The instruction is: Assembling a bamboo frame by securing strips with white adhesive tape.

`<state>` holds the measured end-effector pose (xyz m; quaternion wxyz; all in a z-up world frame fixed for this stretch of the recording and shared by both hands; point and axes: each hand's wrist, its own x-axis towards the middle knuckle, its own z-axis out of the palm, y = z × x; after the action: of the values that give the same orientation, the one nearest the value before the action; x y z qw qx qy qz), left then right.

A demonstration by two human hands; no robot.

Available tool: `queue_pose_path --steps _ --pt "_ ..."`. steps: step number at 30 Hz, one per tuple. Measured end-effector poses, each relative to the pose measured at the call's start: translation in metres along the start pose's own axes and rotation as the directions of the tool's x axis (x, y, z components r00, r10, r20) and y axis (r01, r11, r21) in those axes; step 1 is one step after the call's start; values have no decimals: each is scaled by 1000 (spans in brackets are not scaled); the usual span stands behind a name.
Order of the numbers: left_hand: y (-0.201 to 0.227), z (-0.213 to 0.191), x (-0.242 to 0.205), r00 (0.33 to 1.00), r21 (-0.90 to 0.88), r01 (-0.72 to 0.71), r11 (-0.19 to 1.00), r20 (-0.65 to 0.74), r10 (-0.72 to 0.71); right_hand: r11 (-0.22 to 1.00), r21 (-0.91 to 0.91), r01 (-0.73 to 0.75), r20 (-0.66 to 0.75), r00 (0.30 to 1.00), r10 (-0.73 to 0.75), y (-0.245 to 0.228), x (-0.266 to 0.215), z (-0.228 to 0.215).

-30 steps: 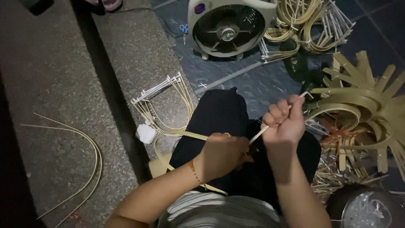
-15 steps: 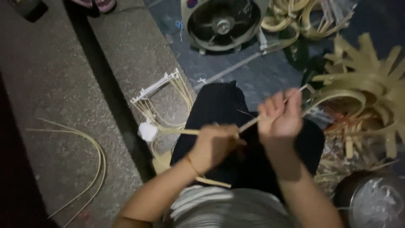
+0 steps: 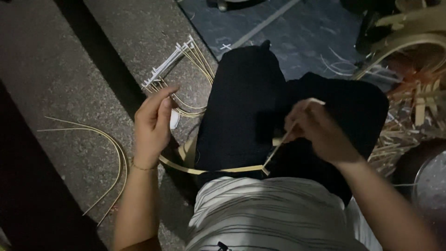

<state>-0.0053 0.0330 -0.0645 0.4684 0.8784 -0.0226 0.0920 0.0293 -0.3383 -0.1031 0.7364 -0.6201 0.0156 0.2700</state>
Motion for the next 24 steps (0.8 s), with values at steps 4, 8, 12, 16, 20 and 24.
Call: queue_pose_path --steps 4,8,12,16,20,24 --pt "6 19 7 1000 32 13 999 3 -13 923 -369 111 176 983 -48 2 5 26" --pt "21 39 18 993 48 -49 998 110 44 853 -478 210 331 942 -46 1 10 45" --pt "28 51 23 986 56 -44 997 163 34 887 -440 142 332 943 14 6 10 48" --pt "39 64 24 972 8 -105 994 211 101 841 -481 246 395 918 -43 15 12 50" --pt "59 77 20 943 -89 -229 969 228 243 857 -485 175 369 929 19 43 15 54" --pt "70 85 22 898 -175 -229 958 343 277 824 -491 283 362 927 -102 40 14 60"
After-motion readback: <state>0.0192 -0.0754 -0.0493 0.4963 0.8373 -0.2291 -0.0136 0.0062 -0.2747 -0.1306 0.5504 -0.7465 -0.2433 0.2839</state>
